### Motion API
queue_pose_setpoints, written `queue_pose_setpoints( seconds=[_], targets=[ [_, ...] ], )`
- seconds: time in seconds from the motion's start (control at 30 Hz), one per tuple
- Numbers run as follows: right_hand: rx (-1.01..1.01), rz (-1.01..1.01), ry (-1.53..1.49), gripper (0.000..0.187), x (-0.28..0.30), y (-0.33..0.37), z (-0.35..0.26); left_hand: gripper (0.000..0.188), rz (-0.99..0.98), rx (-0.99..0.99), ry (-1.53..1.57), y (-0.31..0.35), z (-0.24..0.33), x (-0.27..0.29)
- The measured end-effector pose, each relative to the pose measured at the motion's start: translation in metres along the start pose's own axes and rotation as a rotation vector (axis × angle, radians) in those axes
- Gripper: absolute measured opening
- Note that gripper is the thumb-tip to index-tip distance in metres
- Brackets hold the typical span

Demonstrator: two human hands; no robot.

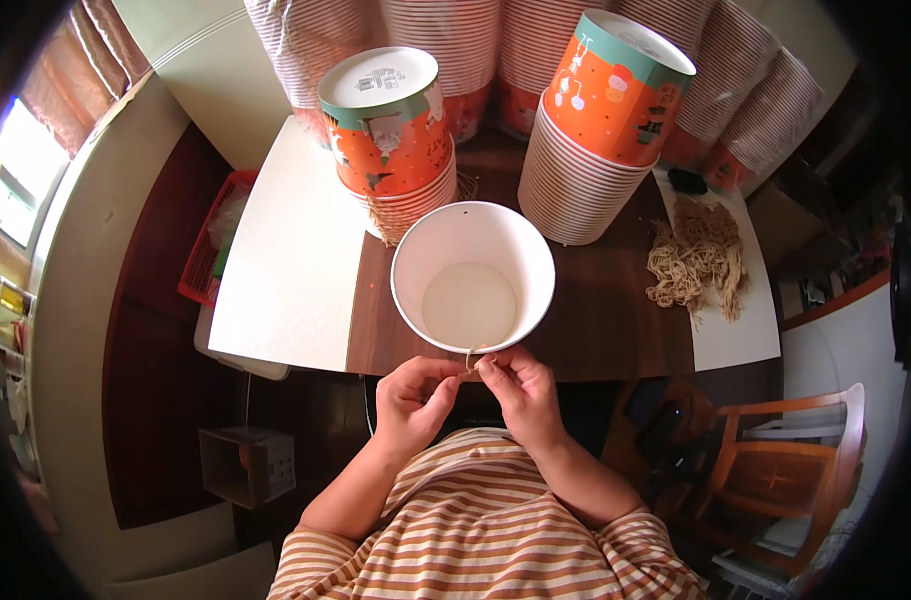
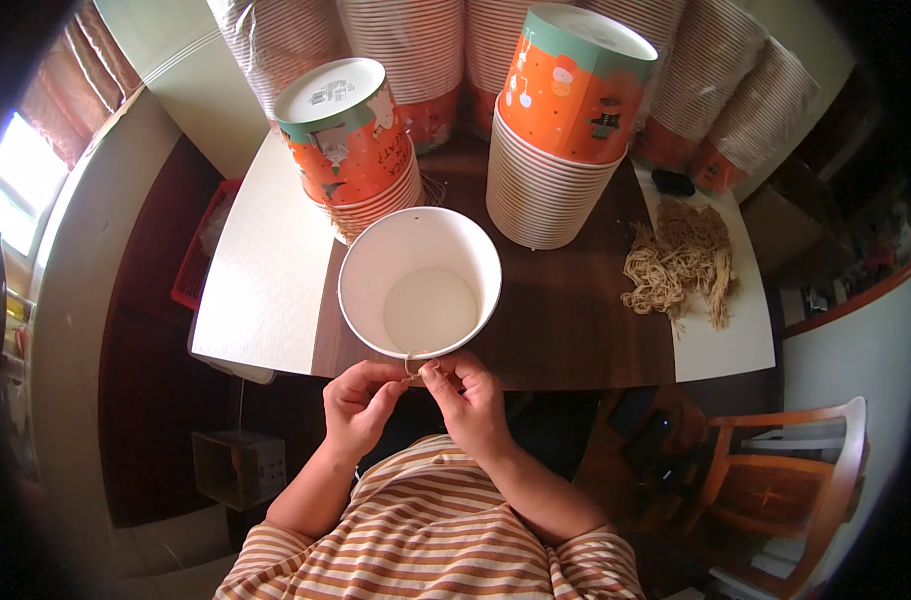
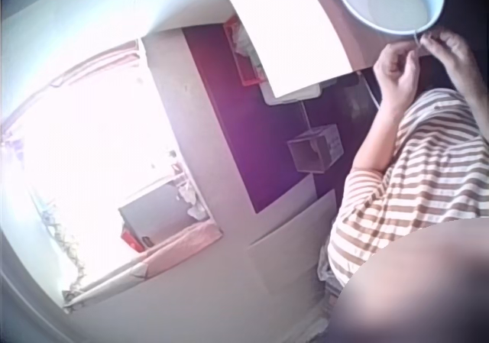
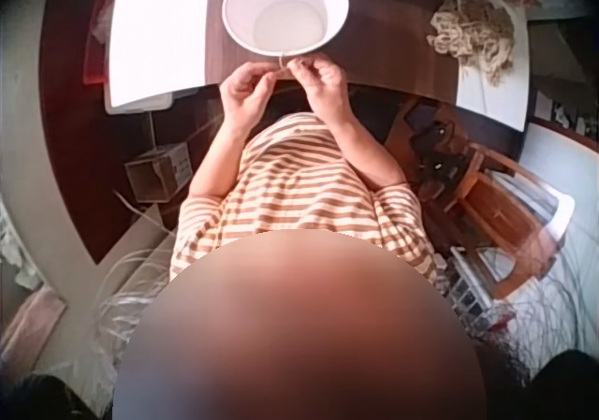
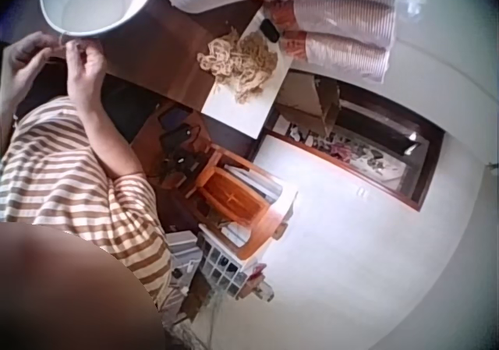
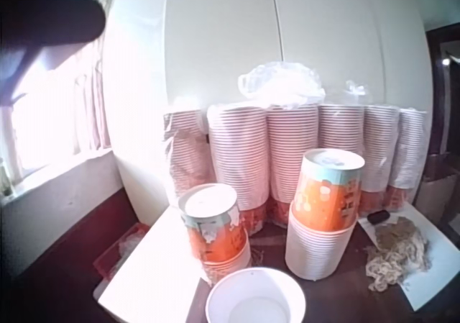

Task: Tying elastic strings around paper cups for packaging or assembly.

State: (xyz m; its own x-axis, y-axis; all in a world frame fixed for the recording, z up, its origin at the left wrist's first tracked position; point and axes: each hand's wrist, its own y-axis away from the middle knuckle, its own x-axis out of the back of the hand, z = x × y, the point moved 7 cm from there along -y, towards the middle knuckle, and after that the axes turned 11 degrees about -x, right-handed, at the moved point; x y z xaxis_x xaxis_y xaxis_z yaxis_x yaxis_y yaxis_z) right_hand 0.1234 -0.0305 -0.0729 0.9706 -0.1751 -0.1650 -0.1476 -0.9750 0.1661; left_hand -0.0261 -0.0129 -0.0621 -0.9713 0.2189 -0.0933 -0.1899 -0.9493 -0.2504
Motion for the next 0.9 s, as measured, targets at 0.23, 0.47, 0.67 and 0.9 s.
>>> queue_pose_setpoints(
  seconds=[0.23,0.47,0.67,0.9],
  targets=[
    [-0.009,-0.033,-0.027,0.012,-0.002,-0.001,0.001,0.007,0.009,-0.026,-0.014,0.0,-0.003,-0.005],
    [-0.02,-0.061,-0.072,0.011,-0.004,0.0,0.004,0.005,-0.066,0.104,-0.004,0.008,-0.016,-0.007],
    [0.016,-0.032,-0.09,0.013,-0.003,0.0,0.011,0.004,-0.116,-0.013,-0.234,0.008,-0.004,-0.012],
    [-0.128,-0.032,-0.103,0.015,0.002,-0.005,0.011,0.006,-0.017,0.03,-0.062,0.015,-0.024,-0.012]
  ],
)
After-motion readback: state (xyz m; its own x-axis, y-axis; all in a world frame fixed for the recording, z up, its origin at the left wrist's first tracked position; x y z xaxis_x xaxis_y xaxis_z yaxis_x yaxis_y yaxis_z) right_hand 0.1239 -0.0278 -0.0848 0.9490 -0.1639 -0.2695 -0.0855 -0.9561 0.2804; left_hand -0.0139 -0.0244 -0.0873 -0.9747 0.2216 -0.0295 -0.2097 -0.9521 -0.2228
